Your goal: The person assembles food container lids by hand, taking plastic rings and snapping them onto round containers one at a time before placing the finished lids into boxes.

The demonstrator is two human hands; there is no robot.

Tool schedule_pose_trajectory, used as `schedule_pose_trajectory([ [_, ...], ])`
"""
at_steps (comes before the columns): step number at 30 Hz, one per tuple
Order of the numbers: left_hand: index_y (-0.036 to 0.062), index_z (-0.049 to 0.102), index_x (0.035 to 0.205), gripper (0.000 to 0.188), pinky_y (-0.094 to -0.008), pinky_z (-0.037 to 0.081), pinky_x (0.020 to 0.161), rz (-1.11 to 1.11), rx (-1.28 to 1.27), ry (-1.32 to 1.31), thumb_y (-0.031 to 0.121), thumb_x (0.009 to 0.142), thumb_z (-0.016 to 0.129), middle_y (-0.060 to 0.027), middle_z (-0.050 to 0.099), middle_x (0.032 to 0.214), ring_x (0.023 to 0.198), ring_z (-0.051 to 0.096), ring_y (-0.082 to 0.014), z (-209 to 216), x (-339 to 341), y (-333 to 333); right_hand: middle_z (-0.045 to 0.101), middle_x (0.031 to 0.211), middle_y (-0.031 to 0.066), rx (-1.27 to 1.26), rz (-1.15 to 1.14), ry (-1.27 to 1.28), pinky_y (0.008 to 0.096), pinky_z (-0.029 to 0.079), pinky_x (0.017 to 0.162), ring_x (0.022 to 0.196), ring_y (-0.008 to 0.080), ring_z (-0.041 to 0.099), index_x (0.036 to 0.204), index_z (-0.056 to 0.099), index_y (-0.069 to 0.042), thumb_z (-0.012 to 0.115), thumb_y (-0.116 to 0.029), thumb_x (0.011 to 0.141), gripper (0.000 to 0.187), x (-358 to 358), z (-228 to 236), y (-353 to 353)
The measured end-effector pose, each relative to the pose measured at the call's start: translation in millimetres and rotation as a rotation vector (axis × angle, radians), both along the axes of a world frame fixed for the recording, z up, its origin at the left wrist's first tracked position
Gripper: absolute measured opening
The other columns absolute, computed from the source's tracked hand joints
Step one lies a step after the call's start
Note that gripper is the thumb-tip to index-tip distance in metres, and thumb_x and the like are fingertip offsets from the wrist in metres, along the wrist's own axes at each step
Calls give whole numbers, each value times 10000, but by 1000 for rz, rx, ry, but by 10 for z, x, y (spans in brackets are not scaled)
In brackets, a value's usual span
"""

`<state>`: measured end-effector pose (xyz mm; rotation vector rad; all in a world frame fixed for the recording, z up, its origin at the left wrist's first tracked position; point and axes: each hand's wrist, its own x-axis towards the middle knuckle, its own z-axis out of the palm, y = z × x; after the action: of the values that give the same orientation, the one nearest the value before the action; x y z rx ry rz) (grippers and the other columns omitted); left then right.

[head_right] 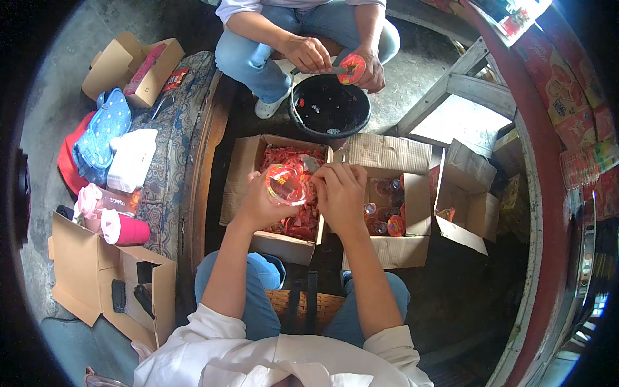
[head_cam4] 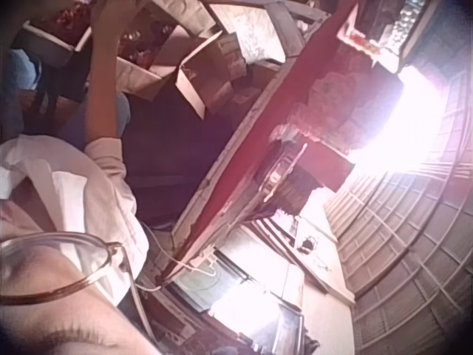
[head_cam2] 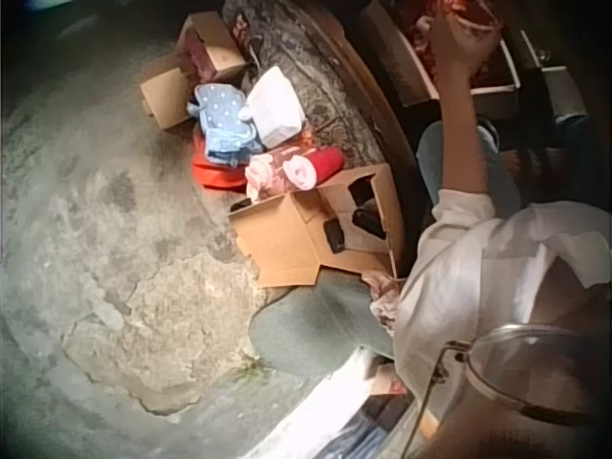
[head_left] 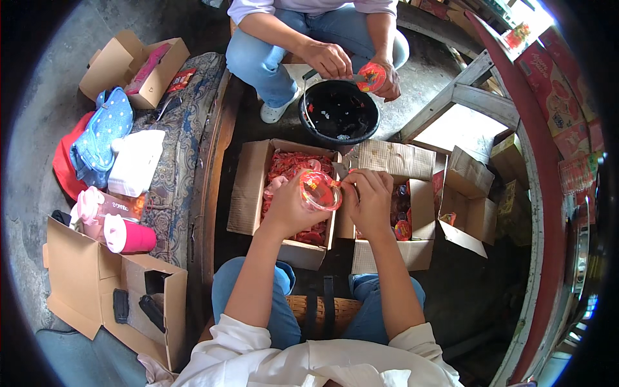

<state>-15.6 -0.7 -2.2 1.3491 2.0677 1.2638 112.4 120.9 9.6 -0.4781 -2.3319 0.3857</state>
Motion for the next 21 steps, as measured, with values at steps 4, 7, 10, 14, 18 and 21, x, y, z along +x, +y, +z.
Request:
schedule_pose_trajectory([
  [4, 72, 524, 1086, 679, -378, 299, 860, -15, -25, 22, 396, 544, 773, -103, 631, 946, 882, 559, -272, 21, 21, -15, 576, 802, 28, 11, -19, -24, 369, 351, 801, 772, 214, 544, 767, 578, -85, 641, -92, 726, 76, -1, 21, -2],
  [7, 69, 529, 1086, 667, -375, 298, 867, -62, 7, -30, 386, 550, 768, -107, 626, 946, 895, 543, -276, -121, -14, -24, 605, 826, 64, 12, -38, -50, 373, 351, 808, 786, 235, 566, 776, 580, -70, 630, -113, 754, 70, 1, 17, -3],
  [10, 68, 537, 1092, 666, -378, 299, 872, -124, -68, -129, 388, 554, 766, -115, 621, 959, 914, 530, -280, -151, -32, -23, 602, 824, 58, 30, -54, -54, 377, 351, 811, 788, 233, 565, 771, 575, -73, 631, -109, 750, 70, -6, 5, -6],
  [14, 72, 556, 1067, 637, -374, 309, 877, -184, -122, -200, 393, 557, 765, -123, 617, 969, 928, 522, -288, -101, -13, -21, 592, 809, 44, 81, -87, -74, 384, 352, 813, 782, 222, 563, 775, 575, -79, 637, -107, 741, 76, 0, -47, 22],
  [18, 79, 569, 1019, 583, -366, 325, 885, -204, -134, -223, 382, 560, 761, -130, 617, 952, 923, 516, -304, -117, -5, -66, 570, 808, 36, 115, -80, -87, 393, 341, 826, 783, 211, 550, 784, 569, -90, 627, -113, 747, 73, -13, -67, 29],
  [21, 75, 566, 1022, 573, -373, 334, 898, -276, -187, -261, 367, 567, 757, -128, 620, 958, 913, 524, -303, 19, 23, -43, 561, 809, 37, 114, -81, -115, 399, 335, 834, 790, 208, 545, 787, 565, -94, 617, -119, 755, 66, 18, -103, 46],
])
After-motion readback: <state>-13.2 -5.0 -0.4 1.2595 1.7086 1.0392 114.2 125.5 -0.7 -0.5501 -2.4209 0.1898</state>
